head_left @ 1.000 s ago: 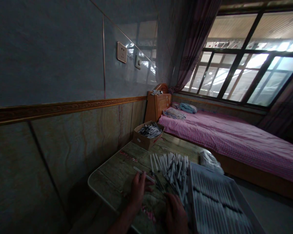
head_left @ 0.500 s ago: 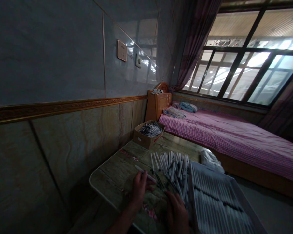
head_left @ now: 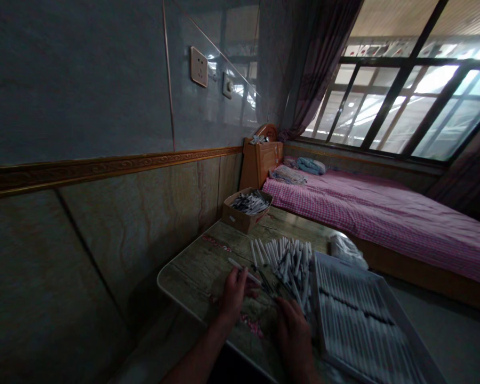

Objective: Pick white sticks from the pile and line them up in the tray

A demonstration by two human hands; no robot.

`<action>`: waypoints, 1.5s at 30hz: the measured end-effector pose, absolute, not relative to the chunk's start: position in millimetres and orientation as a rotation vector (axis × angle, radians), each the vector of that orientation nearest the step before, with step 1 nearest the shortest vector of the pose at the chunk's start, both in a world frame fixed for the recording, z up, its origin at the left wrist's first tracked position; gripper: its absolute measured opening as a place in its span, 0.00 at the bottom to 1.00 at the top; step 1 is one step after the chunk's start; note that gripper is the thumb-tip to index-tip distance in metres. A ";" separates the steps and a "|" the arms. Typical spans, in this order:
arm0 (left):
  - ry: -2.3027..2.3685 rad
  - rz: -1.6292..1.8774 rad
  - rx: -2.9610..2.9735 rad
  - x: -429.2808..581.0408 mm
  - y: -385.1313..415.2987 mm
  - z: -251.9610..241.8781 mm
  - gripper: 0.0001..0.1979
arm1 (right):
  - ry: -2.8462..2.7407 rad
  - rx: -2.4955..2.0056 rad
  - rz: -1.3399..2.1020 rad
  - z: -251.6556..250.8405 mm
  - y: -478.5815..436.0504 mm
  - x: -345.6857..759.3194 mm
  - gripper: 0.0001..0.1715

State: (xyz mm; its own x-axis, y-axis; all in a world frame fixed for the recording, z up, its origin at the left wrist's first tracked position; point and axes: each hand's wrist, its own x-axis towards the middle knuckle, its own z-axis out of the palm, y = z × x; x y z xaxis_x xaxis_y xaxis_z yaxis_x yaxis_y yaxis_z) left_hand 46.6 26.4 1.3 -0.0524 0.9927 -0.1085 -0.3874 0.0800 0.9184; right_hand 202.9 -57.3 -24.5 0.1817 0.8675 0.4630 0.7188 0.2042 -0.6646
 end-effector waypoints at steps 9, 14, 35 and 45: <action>0.920 1.193 0.904 48.6 21.6 0.9 0.22 | -1.569 -1.457 0.256 -6.1 -49.4 195.6 0.20; 0.768 1.092 0.910 48.3 18.2 2.6 0.23 | -1.420 -1.347 0.340 8.9 -28.6 166.2 0.24; 0.655 1.187 0.530 44.8 25.0 0.6 0.20 | -1.793 -1.862 0.005 -6.4 -13.0 189.4 0.15; 0.725 1.185 0.576 50.8 23.5 -4.6 0.22 | -1.487 -1.474 0.253 -24.3 -19.7 201.9 0.25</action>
State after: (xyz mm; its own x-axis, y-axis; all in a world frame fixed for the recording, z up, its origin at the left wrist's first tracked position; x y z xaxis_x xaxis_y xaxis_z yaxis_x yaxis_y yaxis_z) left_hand 50.8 23.5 -4.6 0.2035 0.9586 -0.1990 -0.6138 0.2833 0.7369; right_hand 201.9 -19.7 -24.3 0.2257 0.8486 0.4785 0.6422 0.2398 -0.7281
